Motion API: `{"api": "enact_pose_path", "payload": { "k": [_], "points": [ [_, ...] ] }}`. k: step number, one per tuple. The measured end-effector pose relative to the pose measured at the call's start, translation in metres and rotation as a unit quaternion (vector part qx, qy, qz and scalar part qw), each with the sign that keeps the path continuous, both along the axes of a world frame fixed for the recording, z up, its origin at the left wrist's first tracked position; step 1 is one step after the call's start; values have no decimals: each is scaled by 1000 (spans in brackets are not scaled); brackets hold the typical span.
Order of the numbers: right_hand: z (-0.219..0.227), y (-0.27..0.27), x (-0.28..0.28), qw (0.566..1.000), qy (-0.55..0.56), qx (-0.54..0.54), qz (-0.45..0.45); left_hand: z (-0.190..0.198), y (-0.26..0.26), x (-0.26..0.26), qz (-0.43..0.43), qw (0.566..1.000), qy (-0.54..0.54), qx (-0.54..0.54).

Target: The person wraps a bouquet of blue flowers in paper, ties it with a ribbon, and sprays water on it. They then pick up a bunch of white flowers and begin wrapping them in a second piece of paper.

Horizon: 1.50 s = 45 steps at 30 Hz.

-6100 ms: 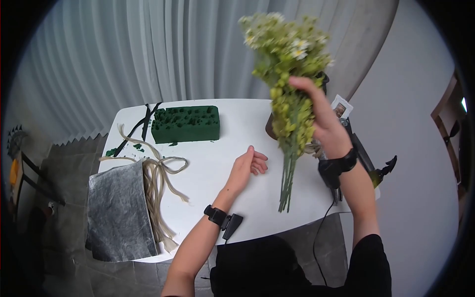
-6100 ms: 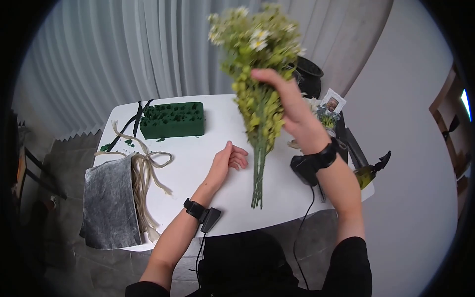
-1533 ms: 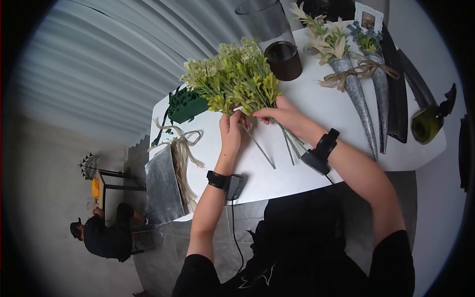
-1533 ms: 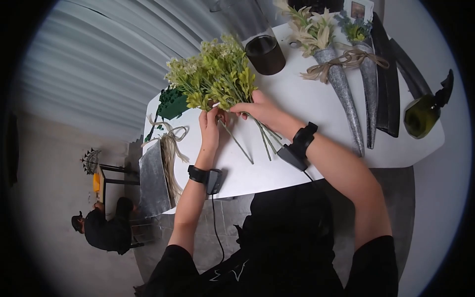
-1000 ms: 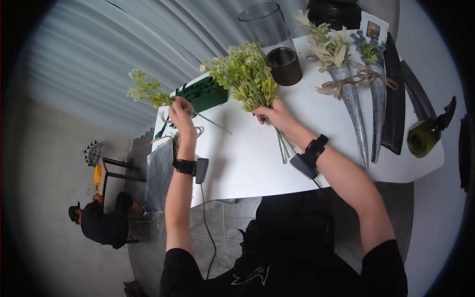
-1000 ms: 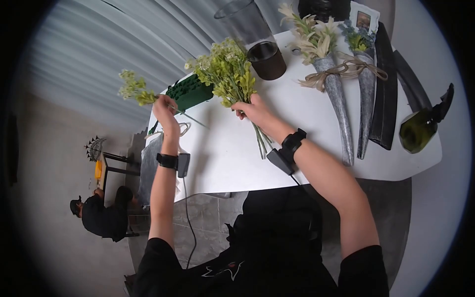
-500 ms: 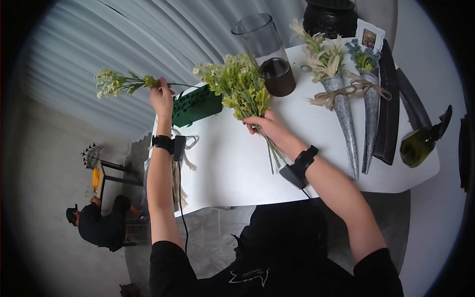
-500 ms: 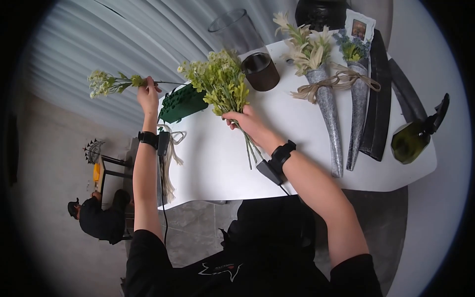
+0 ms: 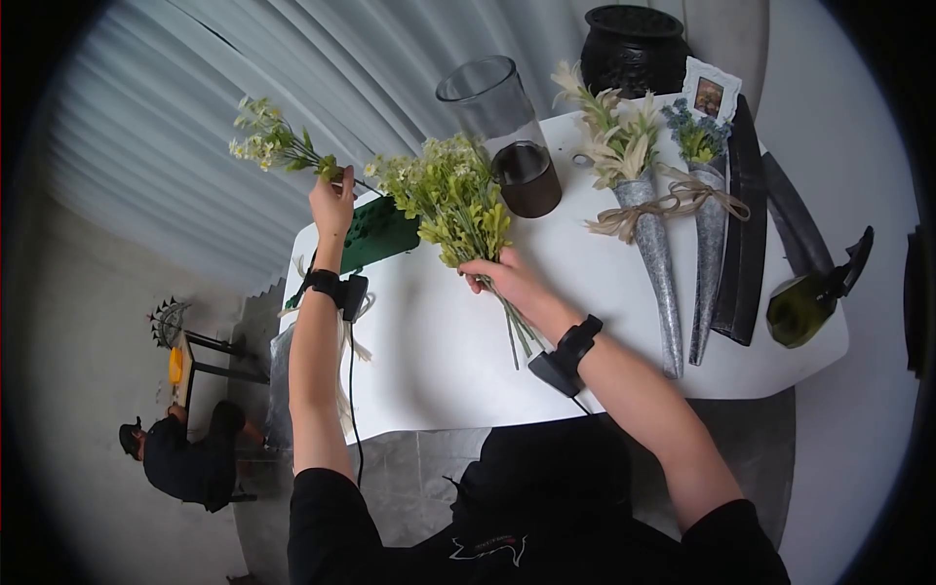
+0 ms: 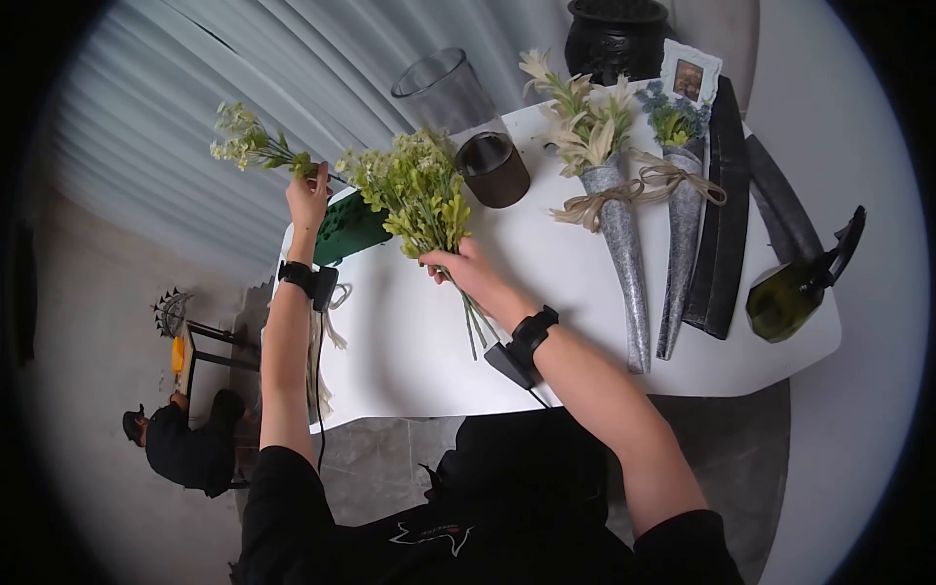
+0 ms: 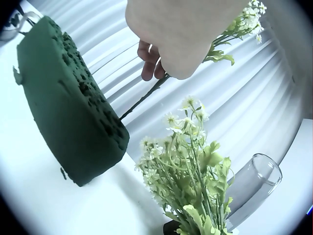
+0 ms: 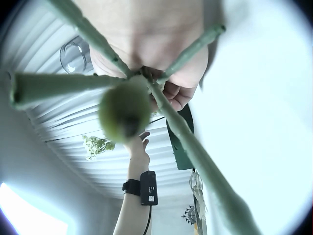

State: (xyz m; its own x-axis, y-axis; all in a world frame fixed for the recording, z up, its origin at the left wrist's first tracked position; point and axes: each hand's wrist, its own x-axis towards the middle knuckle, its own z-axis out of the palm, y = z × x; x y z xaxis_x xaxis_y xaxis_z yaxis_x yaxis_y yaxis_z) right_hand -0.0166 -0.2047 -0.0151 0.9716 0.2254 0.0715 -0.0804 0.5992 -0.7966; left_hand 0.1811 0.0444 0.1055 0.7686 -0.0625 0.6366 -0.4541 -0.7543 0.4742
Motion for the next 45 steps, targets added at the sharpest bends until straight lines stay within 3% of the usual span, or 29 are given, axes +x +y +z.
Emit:
{"api": "enact_pose_path", "payload": {
  "k": [9, 24, 27, 29, 36, 45],
  "points": [
    [-4, 2, 3, 1000, -11, -6, -8, -2, -10, 9, -5, 1000, -22, 18],
    [-1, 5, 3, 999, -6, -28, -28, 3, -6, 28, -19, 998, 40, 35],
    [-3, 6, 4, 999, -13, -29, -30, -4, -5, 32, 12, 998, 36, 60],
    [-4, 6, 4, 999, -13, -23, -30, -8, -8, 26, -13, 1000, 21, -15],
    [-7, 6, 6, 999, -10, -19, -28, -21, -3, 12, -43, 998, -8, -50],
    [-5, 4, 4, 999, -12, -31, -20, -40, 10, -22, -150, 971, 82, -169]
  ]
}}
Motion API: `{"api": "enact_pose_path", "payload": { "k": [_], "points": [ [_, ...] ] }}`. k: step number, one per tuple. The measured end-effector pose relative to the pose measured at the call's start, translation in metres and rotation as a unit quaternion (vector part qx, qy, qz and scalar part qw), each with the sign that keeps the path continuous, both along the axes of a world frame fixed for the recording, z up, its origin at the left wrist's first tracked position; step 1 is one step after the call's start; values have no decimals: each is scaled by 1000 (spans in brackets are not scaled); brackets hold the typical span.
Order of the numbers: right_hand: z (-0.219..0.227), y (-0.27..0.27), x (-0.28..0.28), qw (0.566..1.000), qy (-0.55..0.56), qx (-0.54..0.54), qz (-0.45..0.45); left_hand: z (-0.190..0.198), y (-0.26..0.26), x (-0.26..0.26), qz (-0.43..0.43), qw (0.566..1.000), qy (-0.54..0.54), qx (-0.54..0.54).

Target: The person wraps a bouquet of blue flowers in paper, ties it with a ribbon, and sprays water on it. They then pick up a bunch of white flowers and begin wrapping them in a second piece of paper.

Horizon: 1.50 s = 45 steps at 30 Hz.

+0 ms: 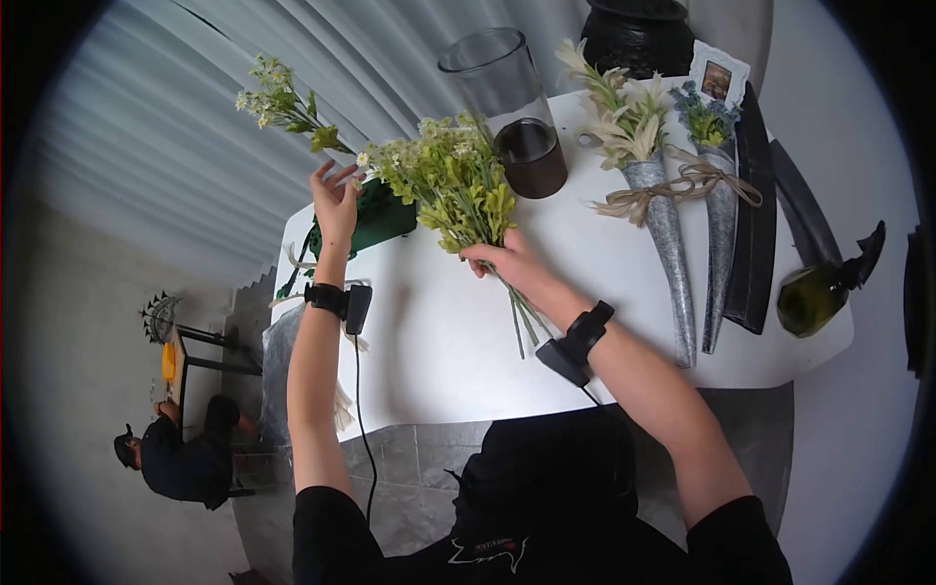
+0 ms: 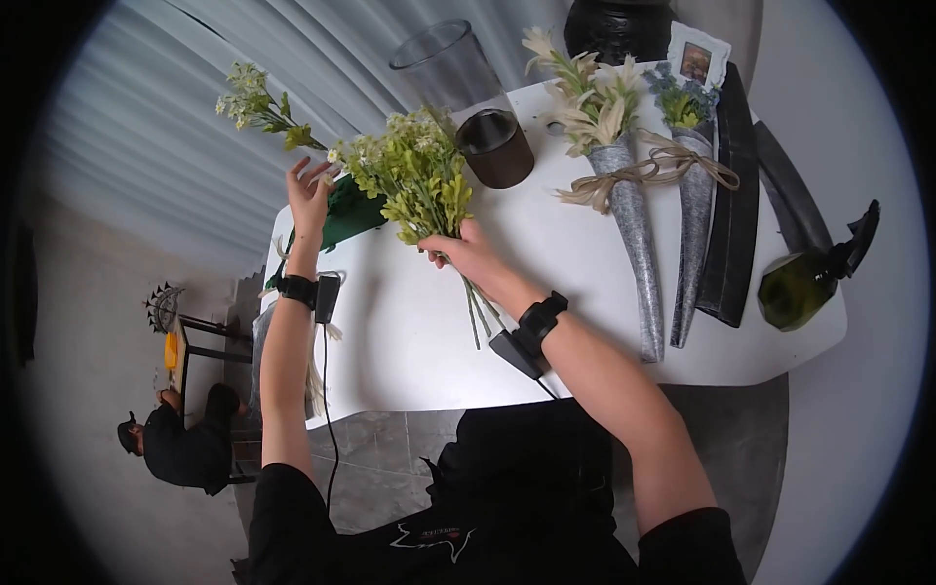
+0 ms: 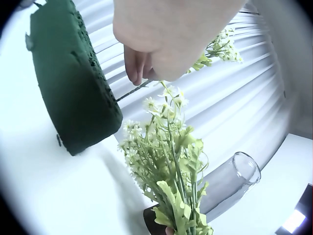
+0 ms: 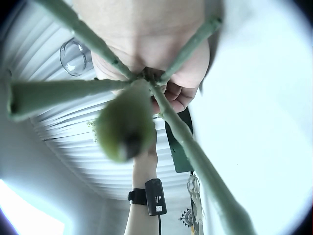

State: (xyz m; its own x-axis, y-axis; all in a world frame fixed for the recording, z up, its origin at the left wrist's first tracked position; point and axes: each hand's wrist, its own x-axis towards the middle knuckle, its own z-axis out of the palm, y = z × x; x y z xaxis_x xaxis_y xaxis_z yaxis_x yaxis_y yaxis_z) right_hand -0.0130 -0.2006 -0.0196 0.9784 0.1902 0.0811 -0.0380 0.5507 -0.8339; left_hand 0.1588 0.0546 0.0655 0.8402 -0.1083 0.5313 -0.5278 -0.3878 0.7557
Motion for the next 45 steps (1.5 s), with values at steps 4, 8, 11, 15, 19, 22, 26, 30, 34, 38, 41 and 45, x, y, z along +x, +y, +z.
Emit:
{"api": "enact_pose_path", "payload": {
  "k": [4, 8, 11, 15, 19, 22, 26, 30, 34, 38, 41, 45],
  "points": [
    [2, -2, -1, 1000, -6, -10, 11, -5, 5, -15, -4, 996, 58, -66],
    [5, -3, -3, 999, -16, -6, 28, -12, 3, -43, 15, 970, 141, -199],
    [8, 0, -8, 998, -30, 12, 46, -22, -4, -74, -25, 950, 180, -254],
    [20, 2, -20, 997, -24, -23, 66, -23, -27, -121, -97, 942, 249, -202],
    [21, 6, -25, 996, -29, -50, 70, -43, -40, -145, -190, 908, 313, -205],
    [29, 12, -35, 997, -28, -62, 48, -60, -39, -147, -251, 881, 321, -239],
    [21, 21, -33, 996, -72, -56, 12, -66, -54, -154, -251, 895, 262, -259],
    [15, 24, -34, 987, -91, -131, 1, -67, -53, -155, -273, 910, 221, -220],
    [13, 30, -36, 977, -105, -186, -11, -75, -54, -156, -272, 912, 210, -227],
    [17, 27, -35, 975, -104, -193, -25, -74, -53, -157, -248, 925, 199, -209],
    [17, 21, -32, 986, -46, -157, 32, -71, -53, -158, -244, 924, 207, -208],
    [18, 23, -33, 992, -39, -117, 2, -65, -50, -161, -252, 889, 280, -262]
  ]
}}
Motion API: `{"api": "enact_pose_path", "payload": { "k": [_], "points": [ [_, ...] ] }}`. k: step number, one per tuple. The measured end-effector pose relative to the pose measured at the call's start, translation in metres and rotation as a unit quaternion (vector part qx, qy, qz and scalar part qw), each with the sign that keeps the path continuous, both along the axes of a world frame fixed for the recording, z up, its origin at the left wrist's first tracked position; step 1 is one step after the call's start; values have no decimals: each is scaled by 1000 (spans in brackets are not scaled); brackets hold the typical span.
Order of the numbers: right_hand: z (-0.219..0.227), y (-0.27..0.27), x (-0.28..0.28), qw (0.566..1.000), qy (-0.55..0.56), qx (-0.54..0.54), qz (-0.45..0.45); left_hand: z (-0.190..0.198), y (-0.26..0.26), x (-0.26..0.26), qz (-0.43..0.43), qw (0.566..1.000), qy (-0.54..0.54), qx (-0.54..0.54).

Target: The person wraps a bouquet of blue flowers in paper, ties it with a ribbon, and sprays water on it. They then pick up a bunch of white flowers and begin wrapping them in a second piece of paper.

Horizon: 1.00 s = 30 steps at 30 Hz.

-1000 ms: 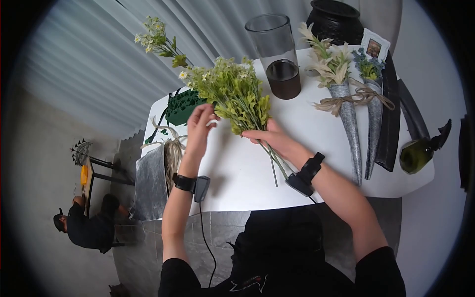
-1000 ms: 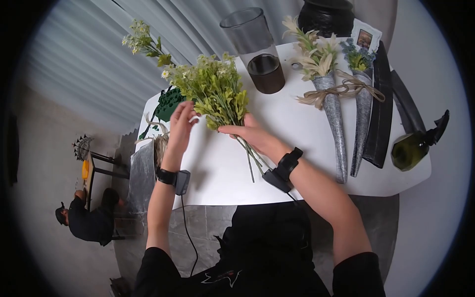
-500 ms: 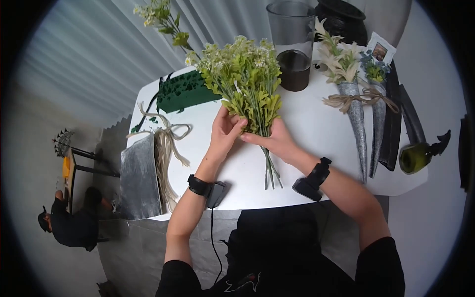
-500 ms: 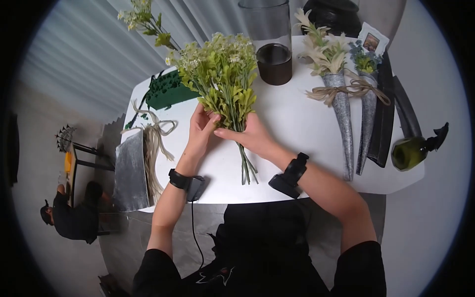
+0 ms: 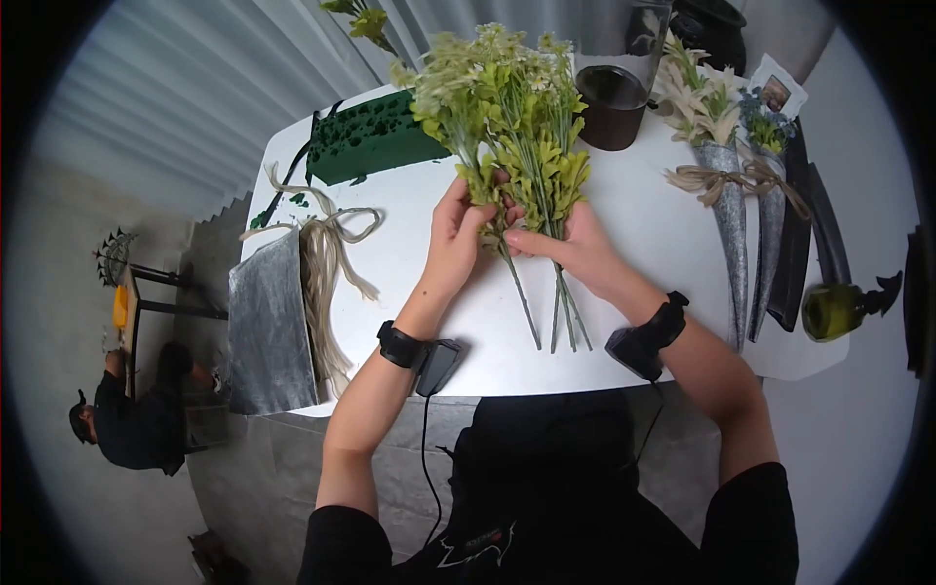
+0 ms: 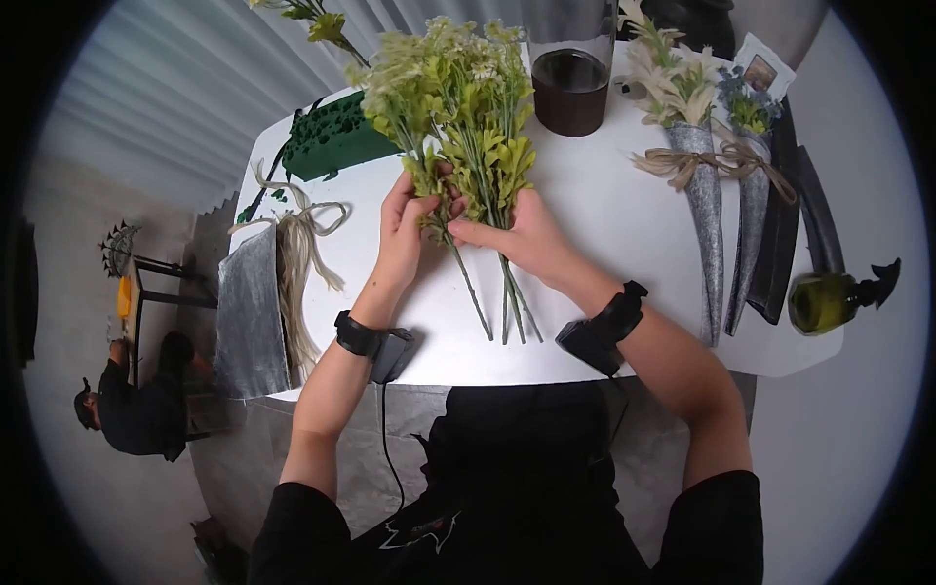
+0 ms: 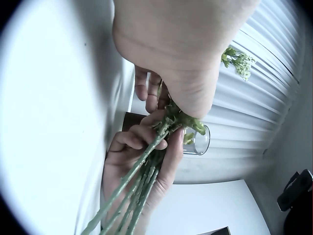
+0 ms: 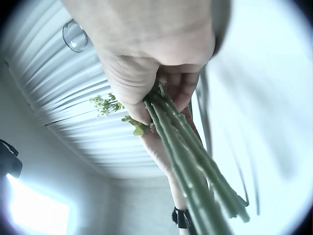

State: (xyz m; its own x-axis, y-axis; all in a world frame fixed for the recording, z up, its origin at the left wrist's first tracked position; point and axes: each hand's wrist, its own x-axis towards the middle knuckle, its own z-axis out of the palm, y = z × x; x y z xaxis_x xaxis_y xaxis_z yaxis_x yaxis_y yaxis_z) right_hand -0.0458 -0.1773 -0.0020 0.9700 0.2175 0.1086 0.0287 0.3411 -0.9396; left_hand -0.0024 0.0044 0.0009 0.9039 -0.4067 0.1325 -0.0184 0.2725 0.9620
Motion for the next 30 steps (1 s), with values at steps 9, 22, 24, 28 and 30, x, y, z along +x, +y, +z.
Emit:
{"api": "enact_pose_path", "payload": {
  "k": [9, 22, 24, 28, 30],
  "points": [
    [-8, -16, 9, 1000, 25, -9, 16, 4, 1, -1, 34, 999, 10, 30],
    [12, -19, -1, 996, 49, 78, 14, 5, -5, -1, 51, 998, 33, -32],
    [10, -18, 0, 996, 21, 89, 14, 5, -3, -2, 55, 997, 41, -27],
    [4, -23, 5, 994, 25, 94, 58, 12, -4, -3, 52, 998, 36, -19],
    [0, -24, 6, 991, 31, 98, 81, 20, -4, -6, 49, 998, 32, 4]
  ]
}}
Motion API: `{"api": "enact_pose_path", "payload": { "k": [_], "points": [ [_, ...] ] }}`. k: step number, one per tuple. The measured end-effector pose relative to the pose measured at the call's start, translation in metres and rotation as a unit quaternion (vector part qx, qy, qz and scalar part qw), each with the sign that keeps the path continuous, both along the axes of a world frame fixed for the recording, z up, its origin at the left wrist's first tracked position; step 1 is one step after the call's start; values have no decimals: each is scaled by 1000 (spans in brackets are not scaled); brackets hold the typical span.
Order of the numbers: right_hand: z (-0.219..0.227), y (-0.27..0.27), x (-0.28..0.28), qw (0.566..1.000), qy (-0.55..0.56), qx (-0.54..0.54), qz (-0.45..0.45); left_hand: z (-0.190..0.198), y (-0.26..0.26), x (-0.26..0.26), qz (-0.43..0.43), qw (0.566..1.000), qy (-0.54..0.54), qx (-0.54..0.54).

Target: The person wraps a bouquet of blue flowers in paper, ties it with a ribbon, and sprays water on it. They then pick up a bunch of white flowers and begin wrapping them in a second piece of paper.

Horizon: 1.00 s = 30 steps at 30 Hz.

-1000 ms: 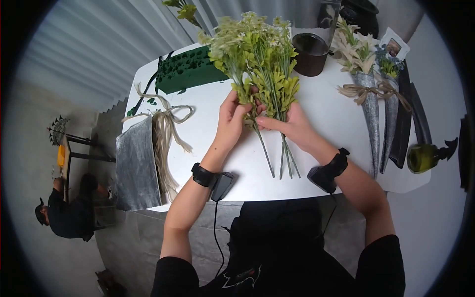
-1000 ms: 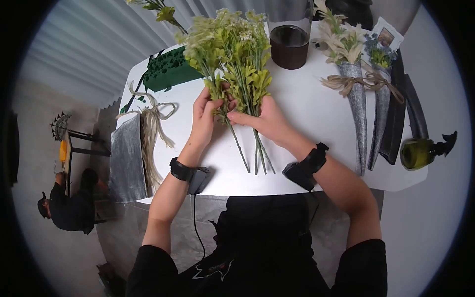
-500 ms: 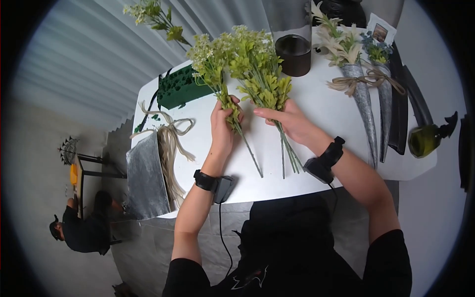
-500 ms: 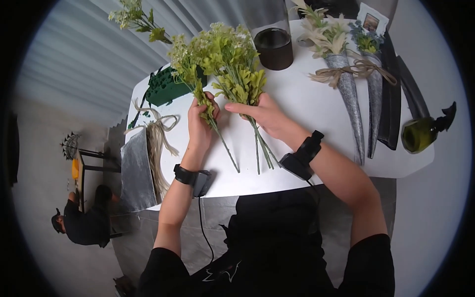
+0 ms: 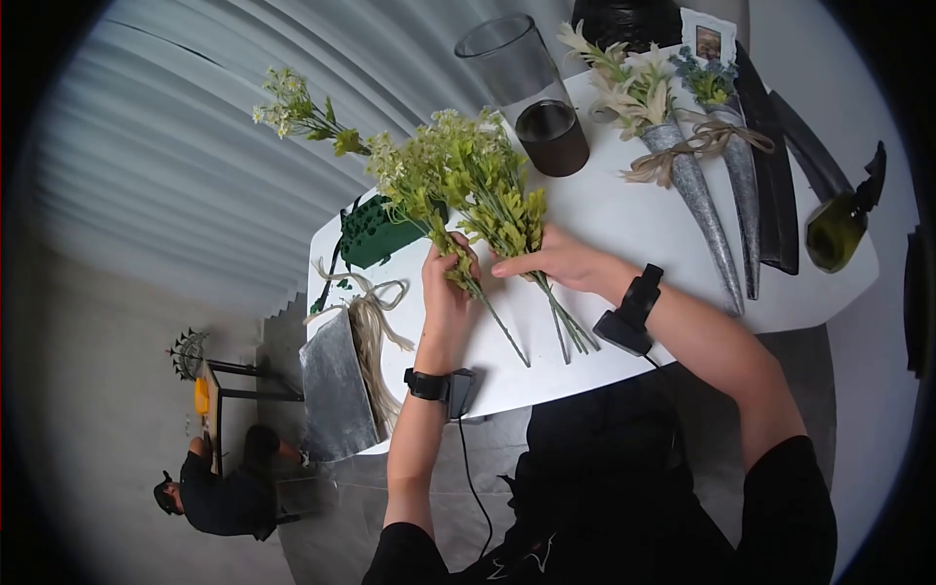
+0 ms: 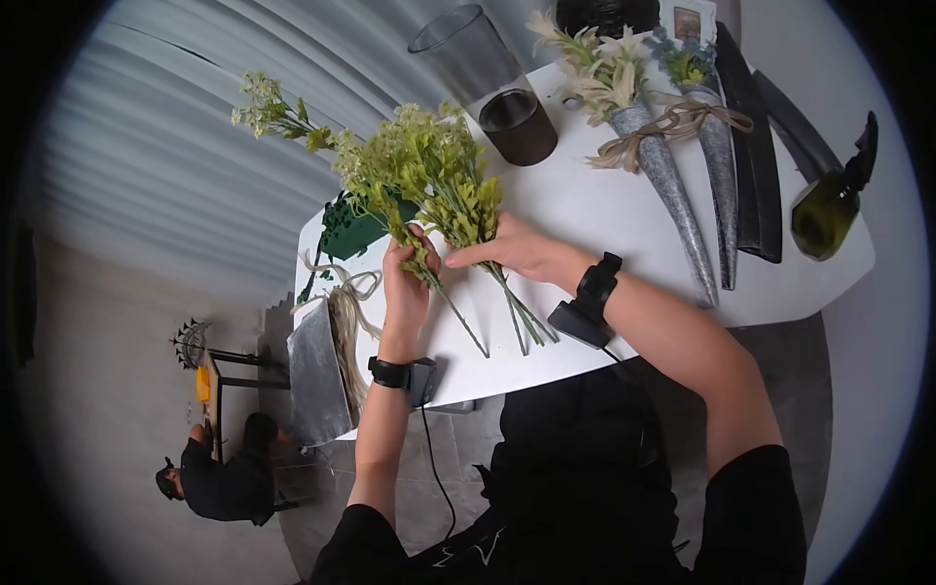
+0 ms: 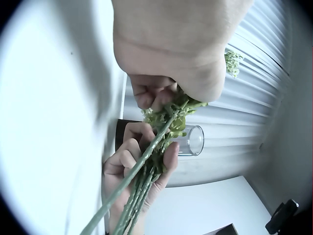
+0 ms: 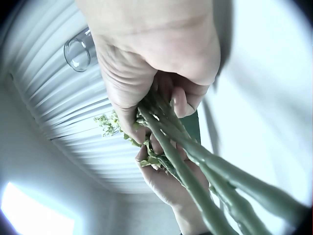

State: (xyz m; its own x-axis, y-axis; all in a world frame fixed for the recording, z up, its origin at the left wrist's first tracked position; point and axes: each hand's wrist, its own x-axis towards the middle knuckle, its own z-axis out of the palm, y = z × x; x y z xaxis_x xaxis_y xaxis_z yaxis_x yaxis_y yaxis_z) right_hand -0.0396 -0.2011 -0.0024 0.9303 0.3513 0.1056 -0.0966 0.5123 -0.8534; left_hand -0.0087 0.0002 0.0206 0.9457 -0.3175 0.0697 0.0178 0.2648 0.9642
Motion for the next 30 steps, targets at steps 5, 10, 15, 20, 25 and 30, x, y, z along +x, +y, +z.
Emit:
{"api": "enact_pose_path", "payload": {
  "k": [5, 10, 15, 20, 25, 30],
  "points": [
    [6, -2, -3, 1000, -4, 15, 26, 13, 14, -2, 5, 999, -20, 49],
    [6, 0, -2, 1000, -24, 13, 11, 30, 50, 1, 26, 995, -61, 76],
    [0, 2, 1, 999, -30, -20, 6, 57, 84, 17, 170, 970, -165, 62],
    [-2, 4, 2, 999, 0, -37, -5, 86, 125, 61, 287, 916, -265, 92],
    [0, 4, 2, 1000, -3, -31, -2, 92, 152, 102, 341, 889, -273, 139],
    [-1, 3, 2, 999, -8, -32, 3, 88, 152, 134, 326, 882, -291, 178]
  ]
}}
